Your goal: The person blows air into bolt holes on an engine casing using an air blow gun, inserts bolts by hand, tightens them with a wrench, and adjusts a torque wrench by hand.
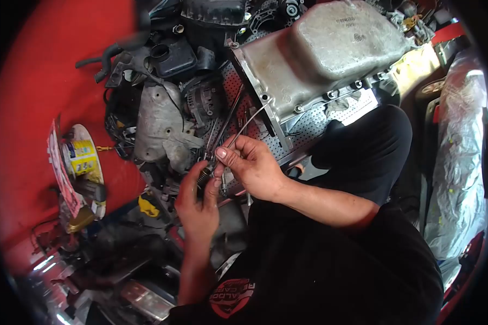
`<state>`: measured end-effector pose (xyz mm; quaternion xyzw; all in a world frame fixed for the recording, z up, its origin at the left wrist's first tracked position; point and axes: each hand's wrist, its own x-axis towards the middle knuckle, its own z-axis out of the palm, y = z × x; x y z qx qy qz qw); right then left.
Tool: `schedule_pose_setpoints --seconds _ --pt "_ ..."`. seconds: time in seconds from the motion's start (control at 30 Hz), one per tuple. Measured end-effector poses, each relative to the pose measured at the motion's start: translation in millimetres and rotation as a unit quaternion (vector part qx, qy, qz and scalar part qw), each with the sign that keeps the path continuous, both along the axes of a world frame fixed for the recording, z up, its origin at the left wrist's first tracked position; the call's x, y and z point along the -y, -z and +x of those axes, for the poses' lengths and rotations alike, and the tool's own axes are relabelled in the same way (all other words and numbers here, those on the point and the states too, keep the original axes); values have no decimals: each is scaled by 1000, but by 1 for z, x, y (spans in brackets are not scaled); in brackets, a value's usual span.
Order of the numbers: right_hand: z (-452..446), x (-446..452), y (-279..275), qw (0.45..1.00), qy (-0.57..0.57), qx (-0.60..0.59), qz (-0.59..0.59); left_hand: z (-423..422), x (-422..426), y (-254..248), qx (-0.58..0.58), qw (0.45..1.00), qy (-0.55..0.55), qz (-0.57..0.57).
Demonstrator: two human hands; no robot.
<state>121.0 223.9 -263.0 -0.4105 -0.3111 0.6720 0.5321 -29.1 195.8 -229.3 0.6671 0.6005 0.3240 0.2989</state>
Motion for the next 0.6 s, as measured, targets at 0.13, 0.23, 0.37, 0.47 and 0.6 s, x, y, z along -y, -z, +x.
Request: schedule_pose_setpoints --seconds 0.13,0.23,0.37,0.47,0.6 --pt "18 -15 -23 967 -41 -228 -105 14 -35 -56 55 986 26 -158" --pt "19 -23 -24 920 -63 -370 -116 25 -49 -81 -69 993 81 -44" --pt "25 -28 -32 885 -69 -429 -167 44 -75 -111 -217 958 188 -15" --pt "26 -25 -28 897 -56 -419 -132 59 -92 -126 -277 938 208 5" --pt "36 -23 -25 902 -70 -411 -111 73 -99 -147 -300 922 240 50"
